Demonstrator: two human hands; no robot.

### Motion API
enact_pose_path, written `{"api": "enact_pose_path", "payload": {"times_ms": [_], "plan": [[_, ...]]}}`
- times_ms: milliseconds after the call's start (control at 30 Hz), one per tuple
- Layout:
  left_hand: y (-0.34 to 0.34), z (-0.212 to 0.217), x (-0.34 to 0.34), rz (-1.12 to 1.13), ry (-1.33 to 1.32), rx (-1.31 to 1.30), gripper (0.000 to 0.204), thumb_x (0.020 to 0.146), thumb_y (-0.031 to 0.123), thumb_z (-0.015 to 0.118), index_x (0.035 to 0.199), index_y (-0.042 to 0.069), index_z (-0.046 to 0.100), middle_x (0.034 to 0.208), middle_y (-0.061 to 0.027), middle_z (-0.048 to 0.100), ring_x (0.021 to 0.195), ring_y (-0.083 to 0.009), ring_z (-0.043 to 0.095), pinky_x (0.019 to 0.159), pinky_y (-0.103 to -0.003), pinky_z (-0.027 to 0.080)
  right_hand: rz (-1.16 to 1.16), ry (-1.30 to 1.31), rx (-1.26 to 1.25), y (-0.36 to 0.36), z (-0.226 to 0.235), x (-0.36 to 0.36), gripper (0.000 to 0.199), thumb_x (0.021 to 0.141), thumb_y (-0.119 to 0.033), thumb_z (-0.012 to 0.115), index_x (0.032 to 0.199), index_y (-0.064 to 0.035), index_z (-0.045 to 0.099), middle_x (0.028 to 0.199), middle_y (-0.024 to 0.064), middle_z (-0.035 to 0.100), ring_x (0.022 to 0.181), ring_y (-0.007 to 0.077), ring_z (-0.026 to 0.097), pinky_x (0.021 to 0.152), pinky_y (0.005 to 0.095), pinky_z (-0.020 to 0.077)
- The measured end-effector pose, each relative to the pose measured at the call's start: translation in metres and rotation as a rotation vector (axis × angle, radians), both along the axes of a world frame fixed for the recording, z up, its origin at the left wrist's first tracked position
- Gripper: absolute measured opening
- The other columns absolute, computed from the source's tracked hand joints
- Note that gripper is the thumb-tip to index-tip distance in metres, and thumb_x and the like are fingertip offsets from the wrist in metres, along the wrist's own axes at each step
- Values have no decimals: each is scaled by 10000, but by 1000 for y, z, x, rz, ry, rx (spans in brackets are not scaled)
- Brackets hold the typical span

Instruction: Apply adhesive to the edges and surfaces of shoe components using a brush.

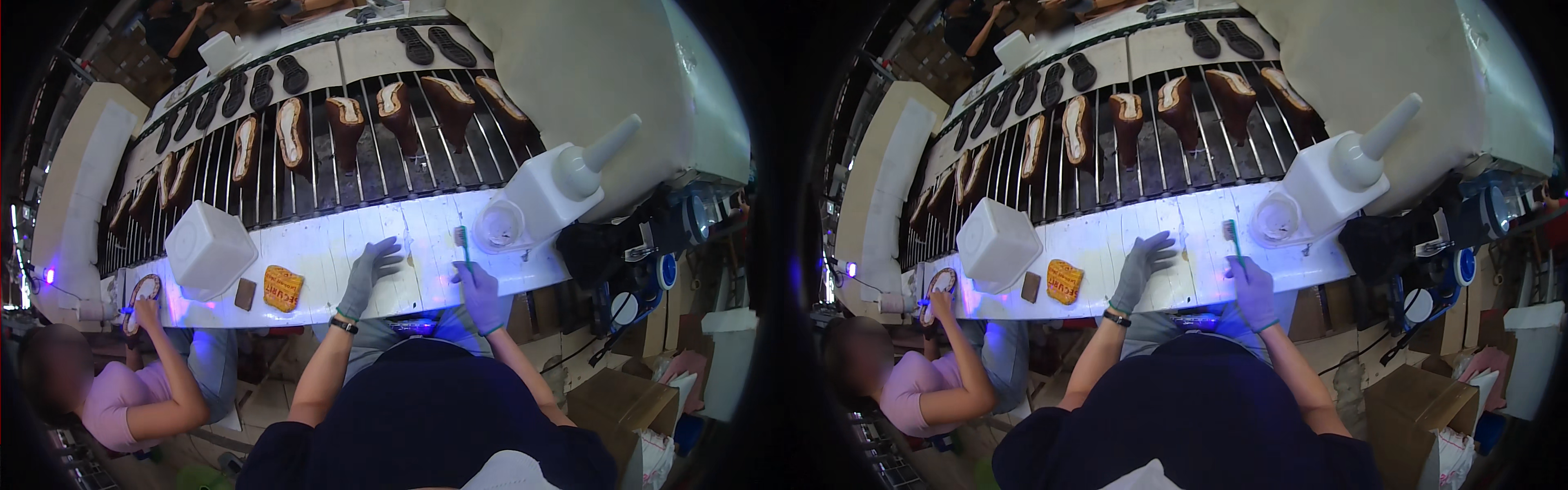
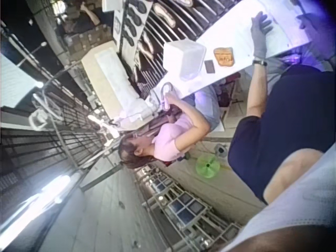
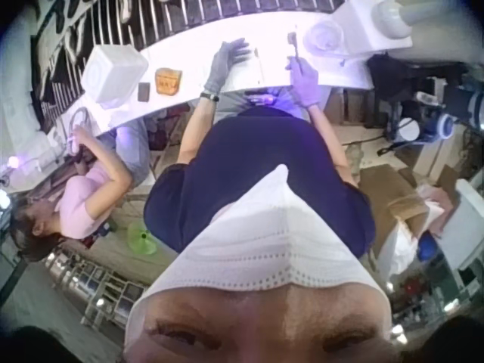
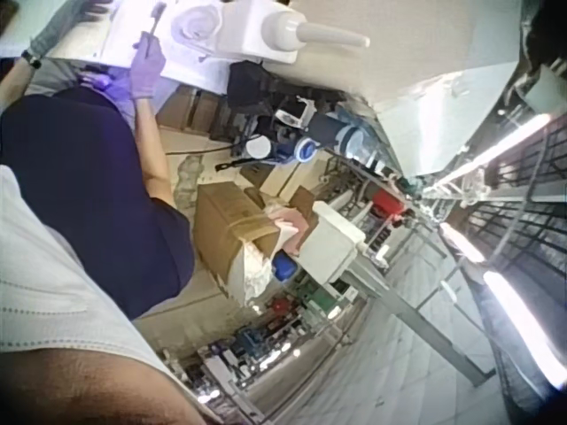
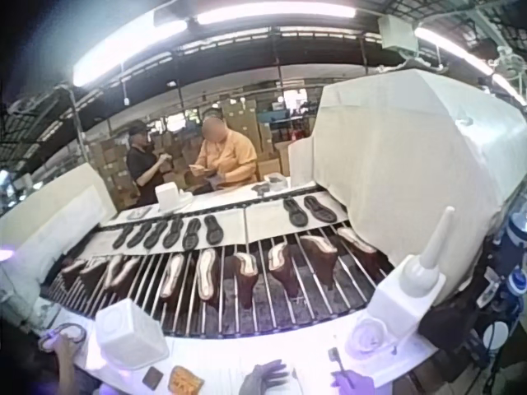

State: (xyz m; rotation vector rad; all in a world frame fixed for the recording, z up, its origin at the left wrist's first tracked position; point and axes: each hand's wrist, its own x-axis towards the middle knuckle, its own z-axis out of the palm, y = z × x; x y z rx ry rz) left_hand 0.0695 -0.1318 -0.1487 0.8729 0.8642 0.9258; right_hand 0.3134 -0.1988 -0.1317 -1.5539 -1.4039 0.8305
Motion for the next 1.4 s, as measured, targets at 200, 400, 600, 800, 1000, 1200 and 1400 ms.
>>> {"api": "enact_pose_path", "payload": {"times_ms": [200,400,600,800,1000,1200,1400], "plan": [[64,18,38,-134,-33,5,574,1012,460,319,1398,45,407,1359,-144,491,1223,-271,496,1015,-414,398,-162,-326,146,-2,-19,31,156,889,-111,597,1018,-49,657,714,133,640,631,292,631,559,375,464],[158,24,84,-164,-132,28,570,1002,459,364,1420,71,382,1406,-114,447,1281,-248,434,1039,-408,352,-221,-395,356,11,-31,31,241,827,-135,651,1064,-92,657,701,126,582,595,317,572,529,413,425],[280,-2,158,-86,-130,-1,665,967,475,457,1440,29,316,1434,-152,400,1322,-269,380,1066,-415,329,-257,-495,297,15,-31,37,310,801,-104,644,1111,-89,649,691,116,564,580,312,550,525,420,420],[431,-72,163,227,-131,17,589,940,465,509,1365,64,431,1365,-79,479,1227,-225,451,994,-323,373,-192,-503,341,16,-33,30,370,746,-74,647,1116,-54,646,640,109,537,537,309,540,499,417,427],[462,-68,246,376,-69,-124,513,886,512,571,1121,60,631,1024,-47,650,964,-182,596,904,-314,459,-180,-512,228,1,-43,34,423,687,-75,652,1110,-53,648,620,88,531,505,283,542,462,400,426],[481,-80,205,153,516,408,799,846,592,564,1245,-98,505,1242,-200,577,1150,-274,561,983,-344,400,-31,-556,178,15,-44,51,345,741,-39,648,1086,-24,641,668,141,606,516,295,577,482,404,456],[406,-22,220,19,300,284,769,847,572,597,1257,-74,523,1175,-163,617,1068,-206,584,943,-296,424,-134,-463,329,17,-61,38,557,712,13,569,1268,-22,571,682,130,571,515,264,540,480,366,443]]}}
